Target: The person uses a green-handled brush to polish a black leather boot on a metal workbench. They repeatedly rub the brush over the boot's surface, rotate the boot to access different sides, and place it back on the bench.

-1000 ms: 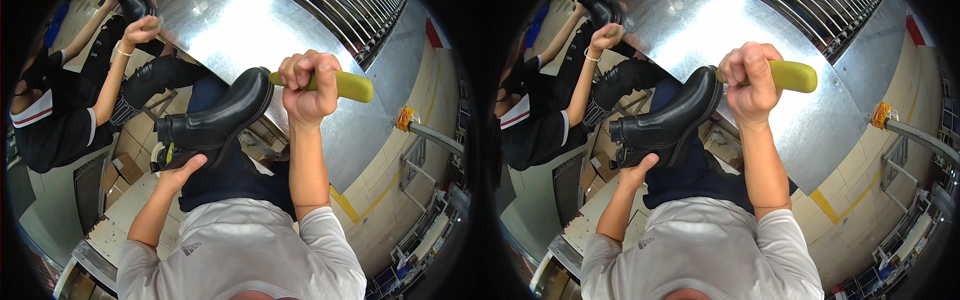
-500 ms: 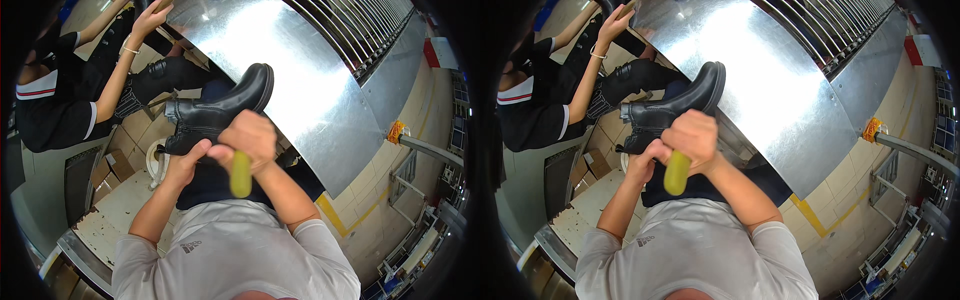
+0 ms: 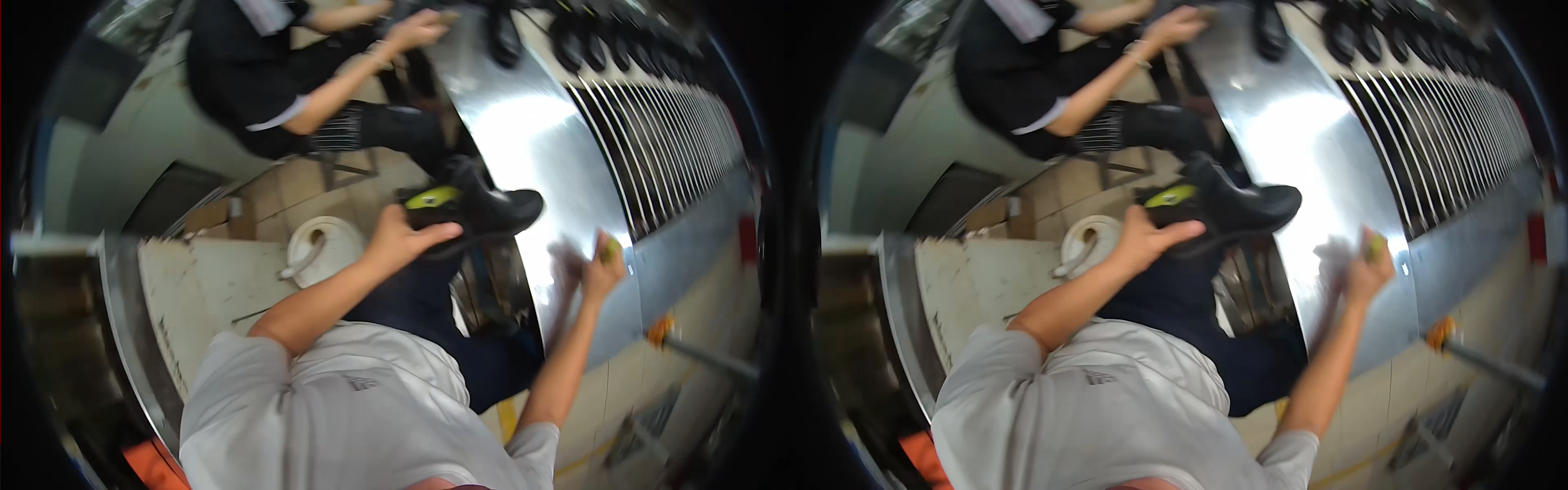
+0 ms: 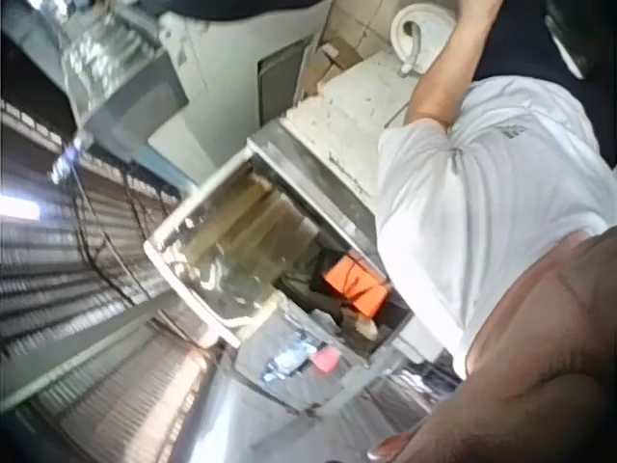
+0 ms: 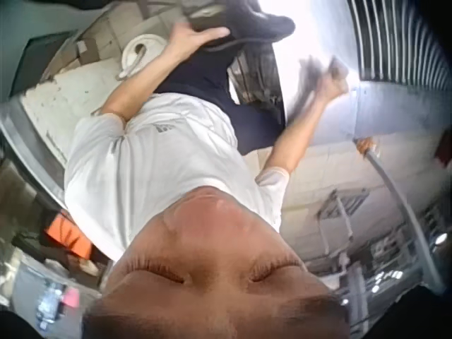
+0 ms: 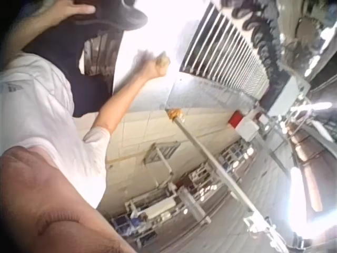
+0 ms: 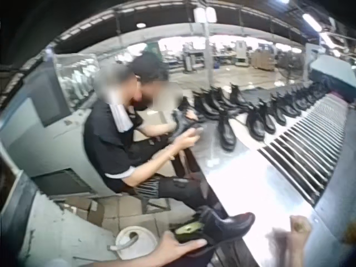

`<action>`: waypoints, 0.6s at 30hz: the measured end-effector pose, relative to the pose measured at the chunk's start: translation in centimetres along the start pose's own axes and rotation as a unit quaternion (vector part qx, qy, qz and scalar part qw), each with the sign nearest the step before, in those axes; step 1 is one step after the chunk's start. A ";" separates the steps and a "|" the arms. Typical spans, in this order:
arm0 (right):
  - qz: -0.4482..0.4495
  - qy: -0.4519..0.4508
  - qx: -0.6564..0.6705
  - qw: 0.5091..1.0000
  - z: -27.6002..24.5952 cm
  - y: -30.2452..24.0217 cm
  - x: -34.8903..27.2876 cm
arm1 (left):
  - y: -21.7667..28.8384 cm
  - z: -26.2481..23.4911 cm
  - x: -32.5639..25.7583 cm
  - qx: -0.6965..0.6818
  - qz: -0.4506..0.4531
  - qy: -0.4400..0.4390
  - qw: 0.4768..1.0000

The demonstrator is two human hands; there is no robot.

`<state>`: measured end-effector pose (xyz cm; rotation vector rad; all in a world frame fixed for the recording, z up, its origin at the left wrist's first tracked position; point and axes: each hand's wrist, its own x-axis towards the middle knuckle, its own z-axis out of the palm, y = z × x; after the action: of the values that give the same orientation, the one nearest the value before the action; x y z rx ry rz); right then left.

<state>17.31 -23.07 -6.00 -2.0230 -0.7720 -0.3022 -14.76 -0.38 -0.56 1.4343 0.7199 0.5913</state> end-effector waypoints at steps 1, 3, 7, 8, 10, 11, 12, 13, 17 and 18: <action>-0.064 -0.009 -0.061 0.996 -0.1 2.9 -0.2 | 0.7 -0.1 -0.5 0.011 0.003 0.028 1.000; -0.147 -0.010 -0.093 0.985 -0.6 4.2 -0.9 | 0.8 -2.1 -1.3 -0.009 0.033 0.077 0.996; -0.088 -0.036 -0.114 0.989 -2.1 7.9 -2.1 | 8.4 -9.1 -4.3 0.014 0.026 0.210 0.977; -0.066 -0.050 -0.150 0.985 -1.7 7.4 -2.1 | 10.1 -11.6 -6.2 0.097 0.114 0.280 0.948; -0.066 -0.053 -0.162 0.983 -2.1 7.5 -2.0 | 14.6 -15.4 -10.8 0.092 0.132 0.399 0.903; -0.050 -0.071 -0.139 0.987 -1.2 7.1 -2.5 | 18.6 -15.6 -14.5 0.156 0.170 0.478 0.847; -0.036 -0.079 -0.127 0.988 -1.3 6.5 -2.6 | 20.0 -18.0 -17.1 0.199 0.162 0.559 0.788; -0.022 -0.093 -0.132 0.987 -1.2 6.3 -2.8 | 21.7 -19.6 -19.8 0.253 0.213 0.605 0.724; -0.022 -0.063 -0.175 0.982 -3.2 6.4 -1.3 | 24.1 -28.1 -28.0 0.322 0.304 0.760 0.475; -0.029 -0.054 -0.176 0.982 -3.4 6.4 -1.3 | 24.4 -30.5 -30.6 0.331 0.254 0.804 0.423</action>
<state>20.62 -28.86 -9.10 -2.3684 -0.8947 -0.3870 -56.31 -1.33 26.53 1.3437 2.2189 2.5739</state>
